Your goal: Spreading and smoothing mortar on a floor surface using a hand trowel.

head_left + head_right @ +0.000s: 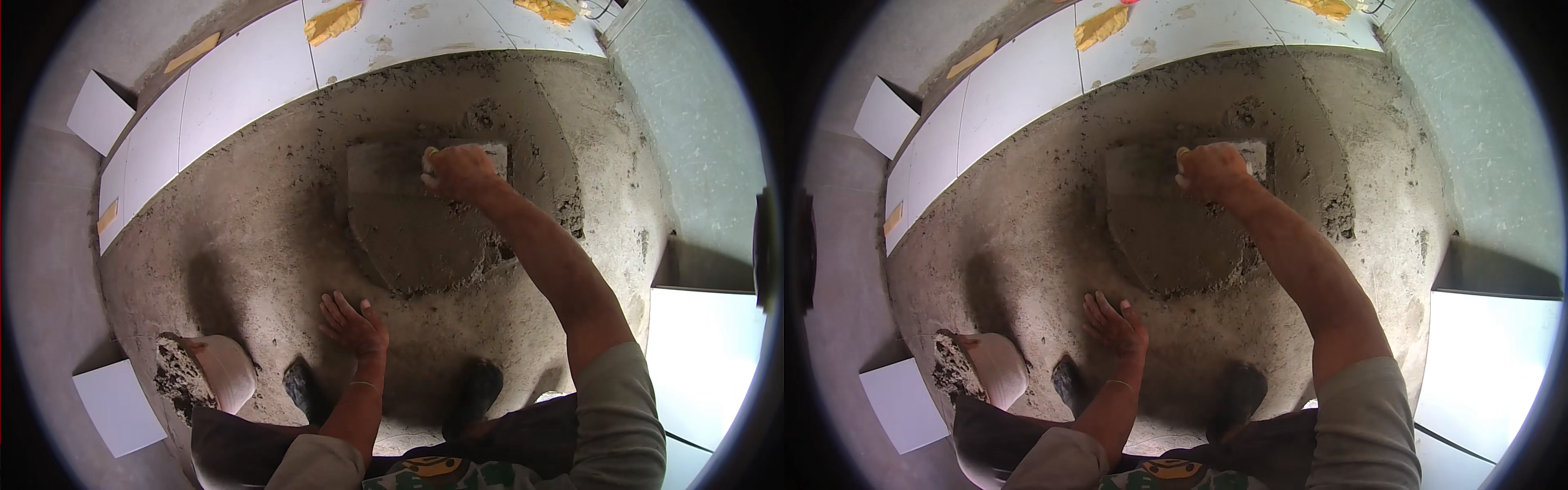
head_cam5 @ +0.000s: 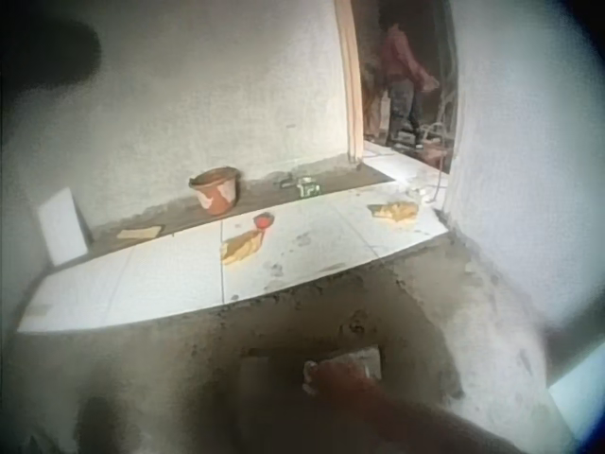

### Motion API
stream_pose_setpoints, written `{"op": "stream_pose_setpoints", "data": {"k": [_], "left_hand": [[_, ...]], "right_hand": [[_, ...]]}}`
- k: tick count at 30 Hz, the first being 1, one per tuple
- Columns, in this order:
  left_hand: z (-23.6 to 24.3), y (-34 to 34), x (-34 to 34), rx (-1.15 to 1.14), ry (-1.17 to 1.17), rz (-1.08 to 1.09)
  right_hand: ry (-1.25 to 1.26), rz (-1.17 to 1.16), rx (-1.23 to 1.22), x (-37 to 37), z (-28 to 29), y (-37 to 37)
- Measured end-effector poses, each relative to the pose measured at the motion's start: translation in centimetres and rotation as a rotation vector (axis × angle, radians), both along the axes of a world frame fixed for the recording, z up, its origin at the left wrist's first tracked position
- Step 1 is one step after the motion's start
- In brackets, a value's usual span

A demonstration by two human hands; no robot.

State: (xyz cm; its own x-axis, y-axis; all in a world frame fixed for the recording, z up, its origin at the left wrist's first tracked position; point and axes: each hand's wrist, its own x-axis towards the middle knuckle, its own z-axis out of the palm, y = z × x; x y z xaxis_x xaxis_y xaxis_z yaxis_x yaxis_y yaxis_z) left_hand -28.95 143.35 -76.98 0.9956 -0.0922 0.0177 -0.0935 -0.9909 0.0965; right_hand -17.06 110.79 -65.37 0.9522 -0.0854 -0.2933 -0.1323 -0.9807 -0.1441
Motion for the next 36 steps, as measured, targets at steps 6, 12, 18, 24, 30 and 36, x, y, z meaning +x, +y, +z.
{"op": "stream_pose_setpoints", "data": {"k": [6, 12, 18, 24, 30, 36], "left_hand": [[-0.2, -0.2, -0.1, -0.016, 0.02, -0.016], [0.2, -0.2, 0.2, 0.004, 0.039, -0.004], [0.4, 0.0, 0.2, 0.002, 0.052, 0.018], [0.6, -0.4, 0.2, -0.005, 0.055, 0.001], [0.2, -0.1, 0.2, -0.006, 0.097, 0.032], [0.3, -0.2, 0.3, -0.003, 0.095, 0.017]], "right_hand": [[0.003, -0.358, 0.032, 1.3, 0.6, -2.4], [0.215, -0.569, 0.486, -0.8, 0.8, -0.9], [0.266, 0.001, 0.321, -6.0, -0.3, 8.6], [-0.06, -0.026, 0.118, -0.1, -0.9, 6.6], [-0.112, -0.36, -0.01, 6.6, -0.2, 0.5], [-0.04, -0.735, -0.028, 3.0, 0.3, -7.2]]}}
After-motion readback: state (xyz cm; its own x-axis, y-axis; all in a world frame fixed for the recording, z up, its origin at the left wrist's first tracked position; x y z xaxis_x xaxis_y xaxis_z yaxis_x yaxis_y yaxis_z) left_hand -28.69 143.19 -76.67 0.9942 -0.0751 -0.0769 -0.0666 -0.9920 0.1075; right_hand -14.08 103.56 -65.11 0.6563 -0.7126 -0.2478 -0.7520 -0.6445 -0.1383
